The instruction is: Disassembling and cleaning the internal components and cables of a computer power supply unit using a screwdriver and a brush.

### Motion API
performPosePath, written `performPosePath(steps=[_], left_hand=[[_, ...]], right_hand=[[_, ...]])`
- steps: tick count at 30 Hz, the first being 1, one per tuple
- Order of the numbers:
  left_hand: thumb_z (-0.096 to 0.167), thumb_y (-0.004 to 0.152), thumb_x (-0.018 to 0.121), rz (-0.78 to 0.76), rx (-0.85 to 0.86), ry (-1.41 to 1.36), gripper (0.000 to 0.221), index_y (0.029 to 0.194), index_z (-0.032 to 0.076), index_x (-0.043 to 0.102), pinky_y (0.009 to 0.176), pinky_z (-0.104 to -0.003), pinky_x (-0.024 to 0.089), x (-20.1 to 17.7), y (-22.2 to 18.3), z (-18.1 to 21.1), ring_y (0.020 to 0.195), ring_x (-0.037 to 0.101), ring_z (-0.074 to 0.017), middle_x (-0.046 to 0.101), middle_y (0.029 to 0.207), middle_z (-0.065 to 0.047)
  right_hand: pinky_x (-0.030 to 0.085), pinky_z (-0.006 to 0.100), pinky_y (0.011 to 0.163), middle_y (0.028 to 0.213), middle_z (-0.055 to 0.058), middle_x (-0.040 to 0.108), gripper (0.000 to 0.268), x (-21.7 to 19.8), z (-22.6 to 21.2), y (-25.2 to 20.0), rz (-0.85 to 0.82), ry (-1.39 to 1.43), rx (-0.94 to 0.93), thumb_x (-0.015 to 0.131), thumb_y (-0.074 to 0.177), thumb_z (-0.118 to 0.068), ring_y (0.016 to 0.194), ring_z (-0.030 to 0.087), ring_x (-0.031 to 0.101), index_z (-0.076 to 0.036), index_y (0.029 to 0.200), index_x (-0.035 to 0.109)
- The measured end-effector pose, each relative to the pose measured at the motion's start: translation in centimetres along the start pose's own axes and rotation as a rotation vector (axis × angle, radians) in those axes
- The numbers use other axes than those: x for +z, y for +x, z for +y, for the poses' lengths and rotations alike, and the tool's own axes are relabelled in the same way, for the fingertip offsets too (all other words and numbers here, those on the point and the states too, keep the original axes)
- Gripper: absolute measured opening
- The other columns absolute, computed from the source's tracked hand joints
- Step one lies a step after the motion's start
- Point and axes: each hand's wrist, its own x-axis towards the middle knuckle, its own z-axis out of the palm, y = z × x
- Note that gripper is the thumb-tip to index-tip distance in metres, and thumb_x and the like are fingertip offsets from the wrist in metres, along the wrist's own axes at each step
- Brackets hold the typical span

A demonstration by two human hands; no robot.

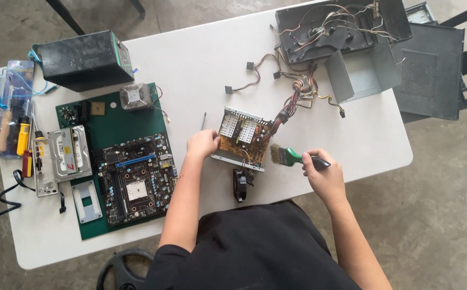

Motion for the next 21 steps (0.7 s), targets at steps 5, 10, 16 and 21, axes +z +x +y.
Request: performPosePath(steps=[5, 10, 16, 21], left_hand=[[0.049, 0.103, 0.05, 0.012, -0.06, 0.051, 0.045, 0.12, 0.019, 0.08, 0.105, -0.054, 0.054, -0.7, 0.3, 0.0, 0.122, 0.072, -0.0357, 0.08, 0.117, -0.011], [0.052, 0.104, 0.051, 0.184, -0.058, 0.082, 0.044, 0.122, 0.018, 0.073, 0.093, -0.054, 0.056, 0.0, -2.4, 0.5, 0.107, 0.077, -0.0347, 0.08, 0.109, -0.012], [0.041, 0.1, 0.064, 0.658, 0.238, 0.132, 0.029, 0.119, 0.02, 0.072, 0.085, -0.048, 0.053, 4.1, -8.2, 7.7, 0.095, 0.076, -0.0326, 0.072, 0.112, -0.006], [0.038, 0.099, 0.061, 0.822, 0.286, 0.05, 0.039, 0.136, 0.025, 0.061, 0.101, -0.042, 0.045, 9.6, -7.2, 8.4, 0.103, 0.071, -0.0207, 0.068, 0.117, 0.0]], right_hand=[[0.054, 0.046, 0.092, 0.091, 0.008, 0.082, 0.029, -0.8, -0.3, -0.6, -0.005, -0.145, 0.044, 0.064, 0.107, -0.05, 0.097, 0.036, 0.077, -0.025, 0.114, 0.077], [0.055, 0.043, 0.089, 0.081, 0.006, 0.08, 0.024, -2.3, 2.7, -0.9, 0.106, -0.07, 0.072, 0.062, 0.109, -0.045, 0.087, 0.031, 0.077, -0.025, 0.109, 0.075], [0.056, 0.05, 0.101, 0.113, 0.02, 0.072, 0.032, -1.9, 9.8, 4.8, 0.17, 0.431, -0.182, 0.051, 0.114, -0.019, 0.11, 0.033, 0.07, -0.005, 0.093, 0.071], [0.069, 0.042, 0.064, 0.121, 0.022, 0.075, 0.038, 2.5, 9.5, 13.3, -0.224, 0.788, 0.208, 0.06, 0.103, -0.024, 0.051, 0.009, 0.059, -0.001, 0.134, 0.066]])
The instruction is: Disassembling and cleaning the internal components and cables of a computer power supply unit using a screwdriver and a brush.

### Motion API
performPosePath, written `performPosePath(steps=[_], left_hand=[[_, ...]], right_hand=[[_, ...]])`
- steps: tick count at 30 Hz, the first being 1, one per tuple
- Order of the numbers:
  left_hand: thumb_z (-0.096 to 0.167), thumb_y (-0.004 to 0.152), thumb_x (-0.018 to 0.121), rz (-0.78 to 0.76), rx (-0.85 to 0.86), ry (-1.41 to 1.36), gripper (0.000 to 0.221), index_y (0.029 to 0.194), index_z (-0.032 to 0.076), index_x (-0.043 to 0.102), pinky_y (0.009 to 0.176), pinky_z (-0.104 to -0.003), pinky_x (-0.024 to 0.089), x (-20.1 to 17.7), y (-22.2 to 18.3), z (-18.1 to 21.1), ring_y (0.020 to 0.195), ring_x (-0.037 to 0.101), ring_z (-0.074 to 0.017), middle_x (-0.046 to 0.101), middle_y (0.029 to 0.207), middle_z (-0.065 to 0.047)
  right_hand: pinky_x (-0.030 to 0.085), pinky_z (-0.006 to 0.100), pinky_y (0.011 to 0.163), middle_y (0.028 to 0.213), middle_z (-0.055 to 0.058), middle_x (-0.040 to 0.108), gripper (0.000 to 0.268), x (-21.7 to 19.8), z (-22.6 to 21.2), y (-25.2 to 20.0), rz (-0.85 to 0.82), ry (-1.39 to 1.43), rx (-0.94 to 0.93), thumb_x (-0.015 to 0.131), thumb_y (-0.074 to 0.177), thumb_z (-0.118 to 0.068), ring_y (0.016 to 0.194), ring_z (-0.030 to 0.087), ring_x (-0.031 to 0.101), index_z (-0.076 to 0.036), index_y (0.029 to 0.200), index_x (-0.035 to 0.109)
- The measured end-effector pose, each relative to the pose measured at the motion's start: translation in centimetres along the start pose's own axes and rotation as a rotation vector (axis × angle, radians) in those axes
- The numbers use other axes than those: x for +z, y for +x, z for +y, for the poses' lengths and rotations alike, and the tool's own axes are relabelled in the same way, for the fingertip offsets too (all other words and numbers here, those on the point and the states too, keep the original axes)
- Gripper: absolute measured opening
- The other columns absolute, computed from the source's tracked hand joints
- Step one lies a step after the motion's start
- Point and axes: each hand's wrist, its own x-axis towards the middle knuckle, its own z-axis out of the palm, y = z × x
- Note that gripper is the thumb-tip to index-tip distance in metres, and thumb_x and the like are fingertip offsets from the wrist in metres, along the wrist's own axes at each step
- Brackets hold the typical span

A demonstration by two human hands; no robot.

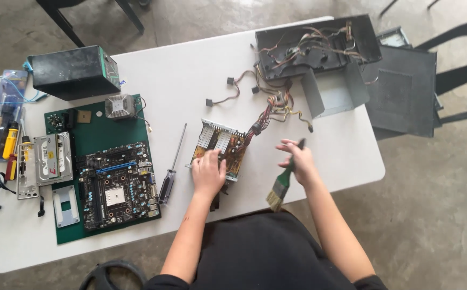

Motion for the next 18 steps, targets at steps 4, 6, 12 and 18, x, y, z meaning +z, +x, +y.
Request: performPosePath(steps=[4, 6, 12, 18], left_hand=[[0.026, 0.096, 0.053, 0.029, 0.009, 0.035, 0.042, 0.137, 0.026, 0.06, 0.102, -0.04, 0.043, 1.0, -0.3, -0.7, 0.098, 0.071, -0.0184, 0.07, 0.107, 0.001], [0.024, 0.09, 0.055, 0.018, -0.002, -0.003, 0.048, 0.137, 0.029, 0.059, 0.107, -0.041, 0.04, 1.7, -0.6, -1.1, 0.097, 0.07, -0.0167, 0.069, 0.103, 0.003], [0.026, 0.094, 0.054, -0.068, -0.002, -0.064, 0.05, 0.144, 0.028, 0.055, 0.111, -0.044, 0.034, 0.7, -0.9, -1.2, 0.108, 0.069, -0.0183, 0.069, 0.114, 0.001], [0.03, 0.098, 0.052, -0.113, -0.04, -0.061, 0.046, 0.144, 0.031, 0.054, 0.113, -0.045, 0.031, 1.4, -0.8, -1.3, 0.111, 0.067, -0.0166, 0.068, 0.118, 0.003]], right_hand=[[0.07, 0.05, 0.067, 0.128, 0.023, 0.073, 0.055, 4.4, -2.0, 4.2, -0.084, -0.023, 0.048, 0.071, 0.101, -0.037, 0.047, 0.01, 0.054, 0.001, 0.14, 0.062], [0.071, 0.048, 0.064, 0.128, 0.026, 0.071, 0.068, 5.9, -2.1, 6.0, -0.065, -0.044, 0.049, 0.075, 0.101, -0.044, 0.051, 0.009, 0.054, 0.009, 0.139, 0.058], [0.068, 0.043, 0.061, 0.101, 0.007, 0.067, 0.058, 6.3, 0.7, 10.3, -0.185, 0.06, 0.132, 0.092, 0.089, -0.025, 0.057, 0.012, 0.058, 0.003, 0.13, 0.062], [0.062, 0.04, 0.076, 0.092, -0.002, 0.056, 0.046, 8.1, -4.3, 3.3, -0.309, 0.145, 0.209, 0.085, 0.094, -0.029, 0.066, 0.009, 0.054, -0.005, 0.127, 0.062]])
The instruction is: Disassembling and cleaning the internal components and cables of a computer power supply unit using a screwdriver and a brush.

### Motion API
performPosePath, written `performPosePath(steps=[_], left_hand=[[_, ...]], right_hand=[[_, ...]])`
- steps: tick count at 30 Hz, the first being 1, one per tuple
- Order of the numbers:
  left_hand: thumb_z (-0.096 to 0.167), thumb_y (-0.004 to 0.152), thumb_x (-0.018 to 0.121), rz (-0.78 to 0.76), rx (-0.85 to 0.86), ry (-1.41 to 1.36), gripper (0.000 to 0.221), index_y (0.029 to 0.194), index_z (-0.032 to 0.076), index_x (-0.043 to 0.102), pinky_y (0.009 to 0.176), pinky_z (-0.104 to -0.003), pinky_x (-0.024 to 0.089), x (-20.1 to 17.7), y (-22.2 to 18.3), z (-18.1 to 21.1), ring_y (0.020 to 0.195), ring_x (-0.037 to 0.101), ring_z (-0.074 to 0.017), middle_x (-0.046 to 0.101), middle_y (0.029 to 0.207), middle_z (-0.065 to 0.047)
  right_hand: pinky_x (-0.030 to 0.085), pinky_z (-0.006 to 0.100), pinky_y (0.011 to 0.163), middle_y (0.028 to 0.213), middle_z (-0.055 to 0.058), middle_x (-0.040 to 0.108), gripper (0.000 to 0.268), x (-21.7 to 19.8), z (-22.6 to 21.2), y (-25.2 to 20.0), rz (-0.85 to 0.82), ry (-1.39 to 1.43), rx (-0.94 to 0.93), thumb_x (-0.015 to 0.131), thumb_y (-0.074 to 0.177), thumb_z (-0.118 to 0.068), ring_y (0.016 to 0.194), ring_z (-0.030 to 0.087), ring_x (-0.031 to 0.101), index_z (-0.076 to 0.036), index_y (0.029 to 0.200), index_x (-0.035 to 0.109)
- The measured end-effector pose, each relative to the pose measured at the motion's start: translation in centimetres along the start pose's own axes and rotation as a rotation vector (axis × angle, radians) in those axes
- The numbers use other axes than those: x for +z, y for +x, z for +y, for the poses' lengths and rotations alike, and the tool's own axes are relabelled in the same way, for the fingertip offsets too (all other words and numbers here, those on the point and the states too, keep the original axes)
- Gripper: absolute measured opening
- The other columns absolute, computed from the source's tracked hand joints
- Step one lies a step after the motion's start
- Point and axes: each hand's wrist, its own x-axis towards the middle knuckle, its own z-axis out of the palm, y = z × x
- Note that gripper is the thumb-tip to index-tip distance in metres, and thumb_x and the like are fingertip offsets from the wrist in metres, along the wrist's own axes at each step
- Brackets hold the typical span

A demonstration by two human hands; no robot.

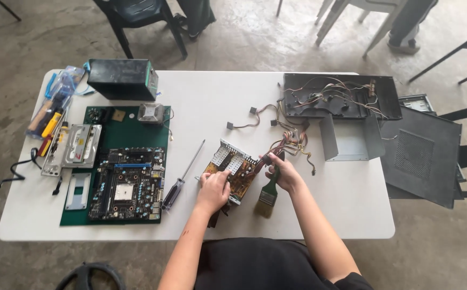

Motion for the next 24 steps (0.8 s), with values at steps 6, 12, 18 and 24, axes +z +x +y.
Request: performPosePath(steps=[6, 12, 18, 24], left_hand=[[0.033, 0.1, 0.052, -0.032, -0.009, -0.001, 0.045, 0.145, 0.029, 0.053, 0.114, -0.046, 0.03, 0.4, 0.0, -0.1, 0.11, 0.068, -0.0171, 0.068, 0.119, 0.001], [0.035, 0.102, 0.05, -0.041, 0.01, 0.003, 0.044, 0.145, 0.028, 0.051, 0.114, -0.047, 0.03, 0.1, 0.0, -0.1, 0.109, 0.068, -0.0173, 0.067, 0.12, 0.001], [0.036, 0.101, 0.049, -0.018, 0.047, 0.022, 0.044, 0.144, 0.027, 0.05, 0.11, -0.048, 0.031, 0.2, 0.1, -0.3, 0.105, 0.068, -0.018, 0.066, 0.118, 0.001], [0.037, 0.103, 0.047, -0.002, 0.069, 0.053, 0.043, 0.144, 0.026, 0.051, 0.109, -0.051, 0.031, 0.4, 0.0, -0.3, 0.106, 0.068, -0.0193, 0.066, 0.12, -0.001]], right_hand=[[0.054, 0.029, 0.063, 0.12, 0.005, 0.072, 0.059, -1.2, 0.4, 1.4, -0.172, -0.058, -0.059, 0.079, 0.099, -0.037, 0.061, 0.005, 0.05, -0.007, 0.146, 0.06], [0.049, 0.03, 0.057, 0.095, 0.006, 0.063, 0.048, -1.2, 0.3, 1.1, -0.124, -0.03, -0.028, 0.082, 0.098, -0.033, 0.057, 0.009, 0.048, -0.006, 0.134, 0.067], [0.051, 0.035, 0.054, 0.09, 0.007, 0.057, 0.057, -2.8, 2.8, 6.1, 0.029, -0.108, 0.005, 0.093, 0.09, -0.04, 0.058, 0.013, 0.055, 0.0, 0.114, 0.061], [0.05, 0.032, 0.05, 0.083, 0.005, 0.052, 0.054, -0.2, 1.3, 4.3, 0.104, -0.175, -0.053, 0.092, 0.088, -0.039, 0.057, 0.013, 0.055, -0.002, 0.109, 0.059]])
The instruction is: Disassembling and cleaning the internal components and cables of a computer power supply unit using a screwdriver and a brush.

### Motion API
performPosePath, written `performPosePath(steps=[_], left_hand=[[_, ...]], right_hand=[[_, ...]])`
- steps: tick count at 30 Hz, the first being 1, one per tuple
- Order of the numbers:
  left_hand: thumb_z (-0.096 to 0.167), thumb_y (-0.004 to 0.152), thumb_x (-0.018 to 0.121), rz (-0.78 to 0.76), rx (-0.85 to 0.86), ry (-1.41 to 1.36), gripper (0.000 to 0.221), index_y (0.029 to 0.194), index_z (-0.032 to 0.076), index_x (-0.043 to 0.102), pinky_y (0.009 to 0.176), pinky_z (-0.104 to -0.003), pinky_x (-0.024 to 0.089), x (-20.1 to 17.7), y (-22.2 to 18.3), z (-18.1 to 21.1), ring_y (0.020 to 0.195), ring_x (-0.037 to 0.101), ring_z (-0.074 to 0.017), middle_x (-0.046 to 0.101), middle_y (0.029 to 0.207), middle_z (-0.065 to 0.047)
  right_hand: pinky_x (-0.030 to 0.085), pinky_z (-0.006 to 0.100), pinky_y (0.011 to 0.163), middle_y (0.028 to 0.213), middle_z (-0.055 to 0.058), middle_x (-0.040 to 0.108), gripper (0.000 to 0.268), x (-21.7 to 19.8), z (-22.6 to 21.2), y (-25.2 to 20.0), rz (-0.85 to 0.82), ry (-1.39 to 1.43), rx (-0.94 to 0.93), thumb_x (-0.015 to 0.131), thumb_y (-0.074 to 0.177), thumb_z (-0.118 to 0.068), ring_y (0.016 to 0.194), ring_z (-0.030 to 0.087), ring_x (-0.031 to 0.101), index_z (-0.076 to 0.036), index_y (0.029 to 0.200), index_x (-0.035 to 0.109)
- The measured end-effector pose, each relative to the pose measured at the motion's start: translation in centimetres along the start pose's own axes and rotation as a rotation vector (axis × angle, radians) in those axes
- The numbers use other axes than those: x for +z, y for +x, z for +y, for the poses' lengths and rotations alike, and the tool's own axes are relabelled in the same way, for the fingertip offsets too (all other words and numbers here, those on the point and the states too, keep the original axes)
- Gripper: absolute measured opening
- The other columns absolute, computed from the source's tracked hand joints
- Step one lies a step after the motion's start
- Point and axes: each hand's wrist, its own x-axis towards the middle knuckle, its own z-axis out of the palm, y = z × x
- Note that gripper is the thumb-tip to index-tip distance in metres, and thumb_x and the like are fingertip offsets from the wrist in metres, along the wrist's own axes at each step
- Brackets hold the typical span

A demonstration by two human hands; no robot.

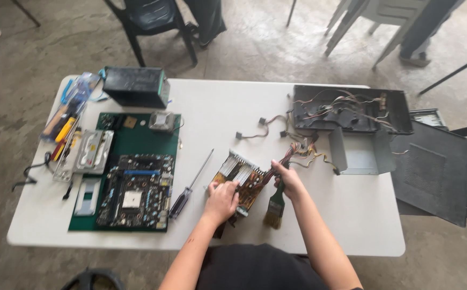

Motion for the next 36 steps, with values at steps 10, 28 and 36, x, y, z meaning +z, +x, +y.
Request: performPosePath(steps=[10, 28, 36], left_hand=[[0.036, 0.101, 0.049, 0.093, -0.023, -0.008, 0.043, 0.142, 0.027, 0.055, 0.109, -0.051, 0.031, 1.1, -0.2, 0.1, 0.099, 0.069, -0.0183, 0.068, 0.114, 0.0], [0.034, 0.101, 0.054, 0.09, -0.104, -0.057, 0.028, 0.128, 0.028, 0.061, 0.107, -0.047, 0.036, -1.1, 0.7, 1.9, 0.106, 0.066, -0.0165, 0.065, 0.108, 0.003], [0.064, 0.091, 0.068, 0.075, -0.213, -0.292, 0.055, 0.128, 0.022, 0.066, 0.093, -0.045, 0.051, -4.5, 6.7, 8.5, 0.102, 0.072, -0.0254, 0.069, 0.106, -0.001]], right_hand=[[0.053, 0.03, 0.052, 0.088, 0.009, 0.058, 0.061, -1.0, -0.2, 0.6, 0.054, -0.198, -0.019, 0.093, 0.087, -0.048, 0.062, 0.014, 0.058, -0.003, 0.111, 0.059], [0.056, 0.053, 0.103, 0.117, 0.023, 0.077, 0.062, 2.6, -1.9, -3.5, 0.054, -0.677, -0.293, 0.088, 0.087, -0.052, 0.122, 0.041, 0.07, -0.005, 0.121, 0.068], [0.04, 0.023, 0.054, 0.05, 0.003, 0.056, 0.06, -1.3, -0.2, -1.9, -0.101, -0.458, -0.218, 0.074, 0.101, -0.05, 0.049, 0.014, 0.058, -0.006, 0.14, 0.065]])
